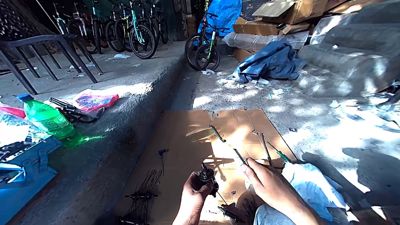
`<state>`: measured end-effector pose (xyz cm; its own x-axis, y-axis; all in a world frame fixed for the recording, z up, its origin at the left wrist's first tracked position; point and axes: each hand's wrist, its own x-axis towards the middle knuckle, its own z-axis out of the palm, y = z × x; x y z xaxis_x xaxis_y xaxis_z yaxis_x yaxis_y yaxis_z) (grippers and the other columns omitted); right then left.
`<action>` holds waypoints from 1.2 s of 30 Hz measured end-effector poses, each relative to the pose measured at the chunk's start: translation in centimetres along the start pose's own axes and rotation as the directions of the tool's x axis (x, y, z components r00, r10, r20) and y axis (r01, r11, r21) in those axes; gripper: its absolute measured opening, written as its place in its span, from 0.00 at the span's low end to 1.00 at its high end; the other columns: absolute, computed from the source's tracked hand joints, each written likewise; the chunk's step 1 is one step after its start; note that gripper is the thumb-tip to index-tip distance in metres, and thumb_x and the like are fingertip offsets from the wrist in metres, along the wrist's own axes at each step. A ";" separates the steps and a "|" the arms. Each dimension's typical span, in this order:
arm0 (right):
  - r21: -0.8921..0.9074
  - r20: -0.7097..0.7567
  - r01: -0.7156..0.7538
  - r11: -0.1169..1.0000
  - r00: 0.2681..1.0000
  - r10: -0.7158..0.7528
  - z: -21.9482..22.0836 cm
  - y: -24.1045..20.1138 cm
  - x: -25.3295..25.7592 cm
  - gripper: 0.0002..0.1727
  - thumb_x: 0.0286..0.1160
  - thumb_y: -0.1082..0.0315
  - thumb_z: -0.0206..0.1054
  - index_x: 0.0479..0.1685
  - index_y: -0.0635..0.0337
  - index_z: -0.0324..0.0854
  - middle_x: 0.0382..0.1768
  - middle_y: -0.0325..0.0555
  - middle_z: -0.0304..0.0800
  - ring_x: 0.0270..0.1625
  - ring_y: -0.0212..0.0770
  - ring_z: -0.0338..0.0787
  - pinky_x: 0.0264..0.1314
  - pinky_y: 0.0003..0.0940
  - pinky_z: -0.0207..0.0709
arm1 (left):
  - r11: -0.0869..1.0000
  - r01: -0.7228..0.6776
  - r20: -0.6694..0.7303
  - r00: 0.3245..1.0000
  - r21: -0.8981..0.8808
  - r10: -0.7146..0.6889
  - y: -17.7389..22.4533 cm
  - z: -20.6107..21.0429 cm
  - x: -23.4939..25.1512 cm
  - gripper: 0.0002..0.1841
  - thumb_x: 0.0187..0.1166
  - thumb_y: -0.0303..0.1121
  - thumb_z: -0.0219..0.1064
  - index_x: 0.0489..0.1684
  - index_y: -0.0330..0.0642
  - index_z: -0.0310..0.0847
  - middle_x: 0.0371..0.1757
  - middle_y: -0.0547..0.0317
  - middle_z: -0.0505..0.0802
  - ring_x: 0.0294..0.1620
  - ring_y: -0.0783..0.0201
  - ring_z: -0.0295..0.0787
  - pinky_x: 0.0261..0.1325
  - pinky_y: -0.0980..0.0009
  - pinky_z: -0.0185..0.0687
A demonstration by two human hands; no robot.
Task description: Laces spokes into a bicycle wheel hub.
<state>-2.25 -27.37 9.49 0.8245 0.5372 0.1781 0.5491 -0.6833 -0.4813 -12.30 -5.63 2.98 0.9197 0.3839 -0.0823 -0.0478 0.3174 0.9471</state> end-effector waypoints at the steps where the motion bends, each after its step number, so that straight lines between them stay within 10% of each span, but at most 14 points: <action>1: 0.210 0.031 -0.014 0.977 0.999 0.008 -0.2 0.0 0.0 0.26 0.90 0.40 0.43 0.38 0.47 0.78 0.23 0.36 0.76 0.25 0.39 0.80 0.28 0.39 0.75 | 0.999 -0.029 0.001 1.000 0.034 0.029 0.0 0.0 0.1 0.21 0.61 0.19 0.73 0.55 0.27 0.76 0.46 0.40 0.93 0.46 0.52 0.94 0.50 0.59 0.92; 6: 0.730 -0.089 0.103 0.675 0.995 -0.055 1.4 -1.9 -0.3 0.18 0.93 0.55 0.54 0.45 0.56 0.85 0.36 0.39 0.94 0.33 0.37 0.94 0.36 0.31 0.92 | 0.977 -0.157 0.022 0.988 0.145 0.156 0.1 0.6 0.1 0.21 0.60 0.18 0.79 0.52 0.28 0.80 0.48 0.44 0.95 0.51 0.53 0.95 0.56 0.60 0.94; 23: 0.281 -0.313 0.319 0.905 0.922 -0.227 4.4 -1.5 0.0 0.20 0.91 0.49 0.57 0.44 0.53 0.87 0.31 0.33 0.92 0.33 0.27 0.92 0.37 0.26 0.88 | 0.967 -0.180 0.037 0.984 0.181 0.176 -0.1 1.0 -0.1 0.21 0.58 0.20 0.82 0.51 0.30 0.82 0.47 0.46 0.95 0.49 0.54 0.96 0.54 0.62 0.96; 27: 0.046 -0.146 0.310 0.950 0.943 -0.300 4.1 -2.4 0.0 0.25 0.87 0.42 0.58 0.39 0.57 0.83 0.23 0.43 0.85 0.26 0.42 0.89 0.28 0.39 0.85 | 0.967 -0.174 0.041 0.985 0.186 0.170 -0.2 1.1 -0.3 0.21 0.59 0.19 0.80 0.52 0.29 0.82 0.47 0.46 0.95 0.48 0.55 0.96 0.53 0.62 0.96; 32: 0.300 0.397 0.022 0.954 0.906 -0.146 2.5 -1.7 -0.6 0.15 0.88 0.56 0.61 0.62 0.52 0.84 0.43 0.42 0.94 0.43 0.38 0.95 0.54 0.40 0.89 | 0.974 -0.141 -0.026 0.989 0.176 0.148 -0.1 0.8 -0.2 0.20 0.59 0.19 0.80 0.50 0.29 0.82 0.44 0.47 0.95 0.46 0.56 0.96 0.51 0.63 0.96; 36: 0.372 0.178 0.008 0.928 0.981 -0.080 3.0 0.0 -1.6 0.13 0.87 0.56 0.61 0.56 0.49 0.88 0.40 0.33 0.95 0.40 0.30 0.95 0.49 0.33 0.91 | 0.988 -0.118 -0.068 0.990 0.103 0.125 0.2 0.6 0.1 0.20 0.60 0.19 0.81 0.50 0.27 0.81 0.44 0.43 0.95 0.45 0.52 0.96 0.51 0.59 0.96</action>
<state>-3.96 -26.71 6.65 0.7404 0.6695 0.0600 0.4652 -0.4460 -0.7646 -11.94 -6.05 3.35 0.8777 0.4789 0.0161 -0.1157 0.1791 0.9770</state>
